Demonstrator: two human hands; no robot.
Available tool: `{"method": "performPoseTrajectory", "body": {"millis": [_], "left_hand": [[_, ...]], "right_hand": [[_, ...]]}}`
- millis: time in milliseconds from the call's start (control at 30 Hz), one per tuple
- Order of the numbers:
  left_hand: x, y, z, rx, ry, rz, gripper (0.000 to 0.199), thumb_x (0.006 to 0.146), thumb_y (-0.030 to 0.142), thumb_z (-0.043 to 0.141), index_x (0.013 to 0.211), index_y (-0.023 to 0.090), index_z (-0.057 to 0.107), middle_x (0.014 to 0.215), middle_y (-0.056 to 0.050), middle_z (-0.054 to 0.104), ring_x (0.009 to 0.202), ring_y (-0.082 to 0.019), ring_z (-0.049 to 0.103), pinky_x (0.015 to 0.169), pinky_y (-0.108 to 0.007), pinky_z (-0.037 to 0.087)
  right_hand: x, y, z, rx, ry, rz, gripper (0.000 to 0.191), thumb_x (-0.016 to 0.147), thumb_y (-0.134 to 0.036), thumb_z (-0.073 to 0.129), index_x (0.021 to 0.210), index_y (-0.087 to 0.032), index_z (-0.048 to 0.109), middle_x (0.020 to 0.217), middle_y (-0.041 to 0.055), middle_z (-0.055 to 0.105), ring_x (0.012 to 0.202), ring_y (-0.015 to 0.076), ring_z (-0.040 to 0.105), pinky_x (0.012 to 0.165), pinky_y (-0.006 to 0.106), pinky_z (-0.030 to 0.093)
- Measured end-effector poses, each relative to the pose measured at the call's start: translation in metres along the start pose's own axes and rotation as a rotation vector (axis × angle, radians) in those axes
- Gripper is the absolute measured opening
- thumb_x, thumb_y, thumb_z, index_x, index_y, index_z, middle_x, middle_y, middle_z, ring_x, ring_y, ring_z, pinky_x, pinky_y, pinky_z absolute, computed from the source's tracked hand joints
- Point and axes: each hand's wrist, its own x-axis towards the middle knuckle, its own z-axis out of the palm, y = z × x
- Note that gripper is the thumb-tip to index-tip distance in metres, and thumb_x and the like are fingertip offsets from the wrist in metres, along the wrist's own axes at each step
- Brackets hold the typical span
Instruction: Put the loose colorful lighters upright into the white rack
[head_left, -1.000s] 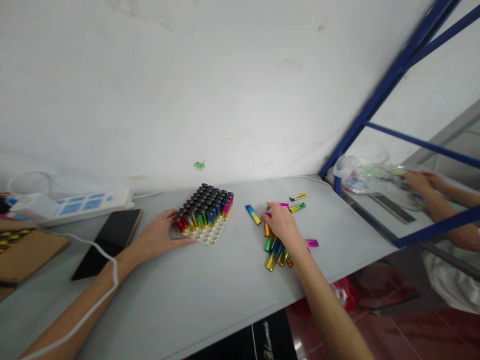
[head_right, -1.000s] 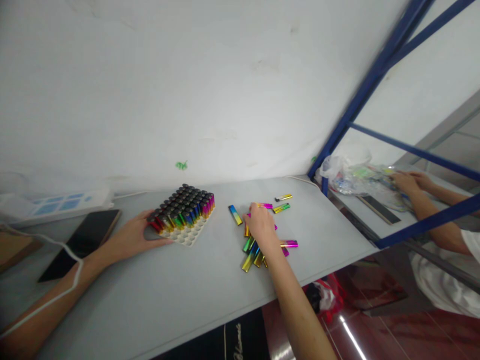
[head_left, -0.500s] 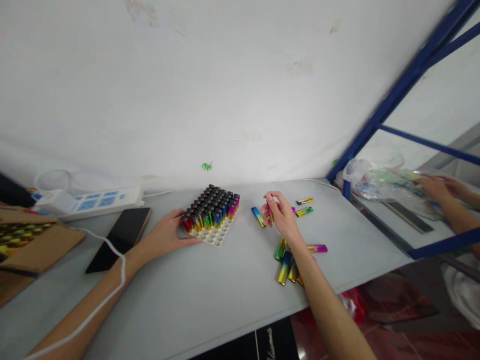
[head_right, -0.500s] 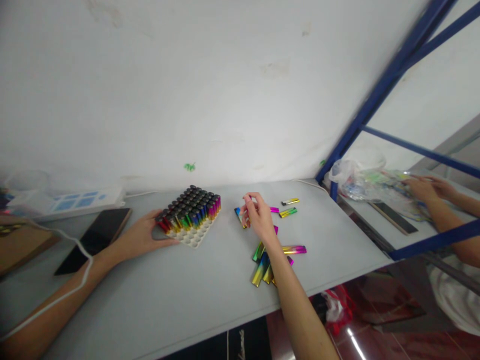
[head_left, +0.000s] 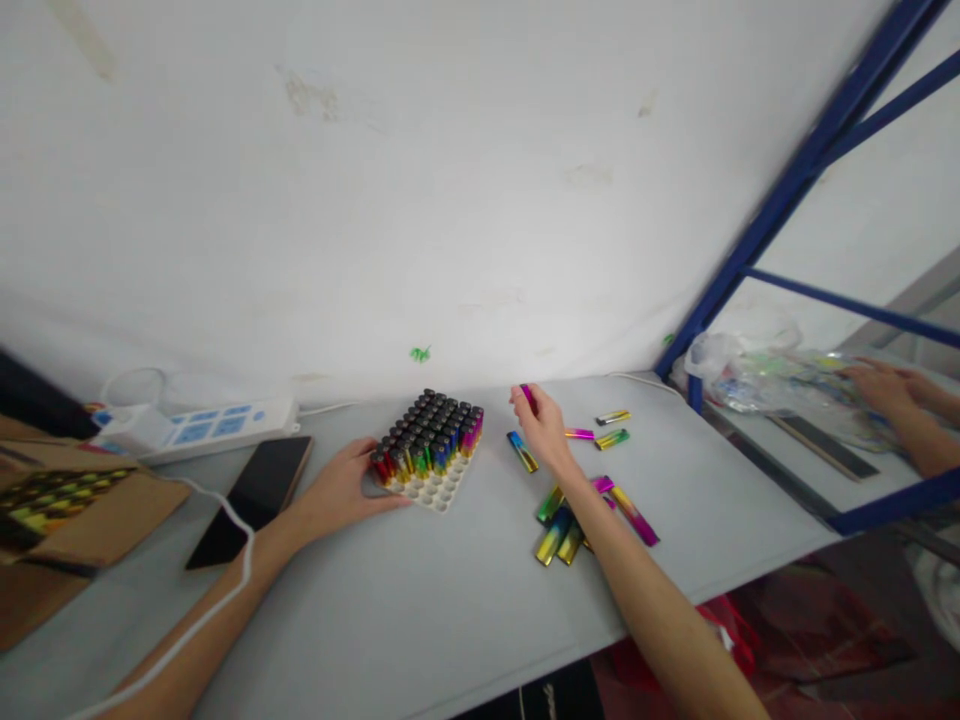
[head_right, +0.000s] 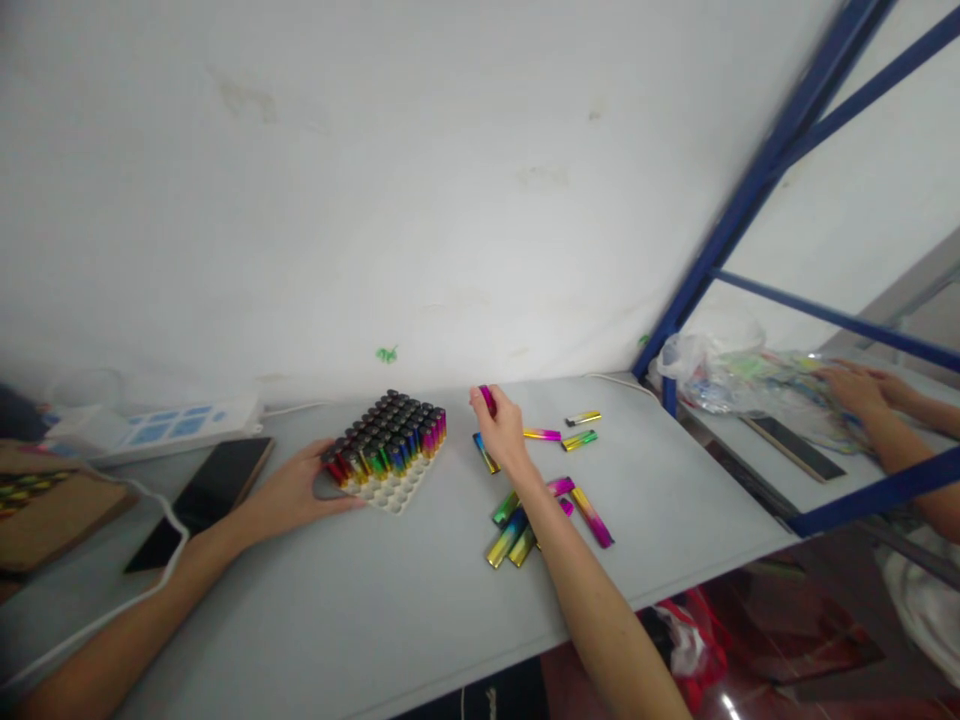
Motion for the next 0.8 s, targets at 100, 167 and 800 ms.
{"method": "performPoseTrajectory", "body": {"millis": [100, 167, 800], "left_hand": [[0.000, -0.001, 0.000, 0.002, -0.006, -0.006, 0.067, 0.067, 0.078, 0.087, 0.103, 0.021, 0.082, 0.126, -0.021, 0.080, 0.121, -0.045, 0.074, 0.114, -0.058, 0.059], [0.000, -0.001, 0.000, 0.015, -0.014, -0.003, 0.067, 0.068, 0.080, 0.086, 0.102, 0.022, 0.082, 0.125, -0.020, 0.081, 0.122, -0.045, 0.074, 0.115, -0.058, 0.058], [-0.001, 0.002, -0.001, -0.015, -0.016, -0.001, 0.065, 0.068, 0.075, 0.089, 0.105, 0.022, 0.082, 0.128, -0.018, 0.081, 0.122, -0.043, 0.074, 0.115, -0.055, 0.059]], "right_hand": [[-0.005, -0.019, 0.000, -0.029, 0.010, -0.023, 0.053, 0.104, -0.068, 0.049, 0.073, -0.026, 0.048, 0.064, -0.0050, 0.046, 0.065, 0.0152, 0.044, 0.064, 0.029, 0.034], [-0.011, -0.031, 0.003, -0.044, 0.010, -0.022, 0.055, 0.103, -0.067, 0.050, 0.068, -0.026, 0.041, 0.061, -0.0058, 0.040, 0.063, 0.0147, 0.039, 0.063, 0.030, 0.030], [-0.046, -0.029, 0.030, 0.166, -0.203, 0.073, 0.042, 0.111, -0.064, 0.045, 0.093, -0.027, 0.055, 0.077, -0.0022, 0.064, 0.069, 0.0176, 0.061, 0.067, 0.029, 0.049]]}}
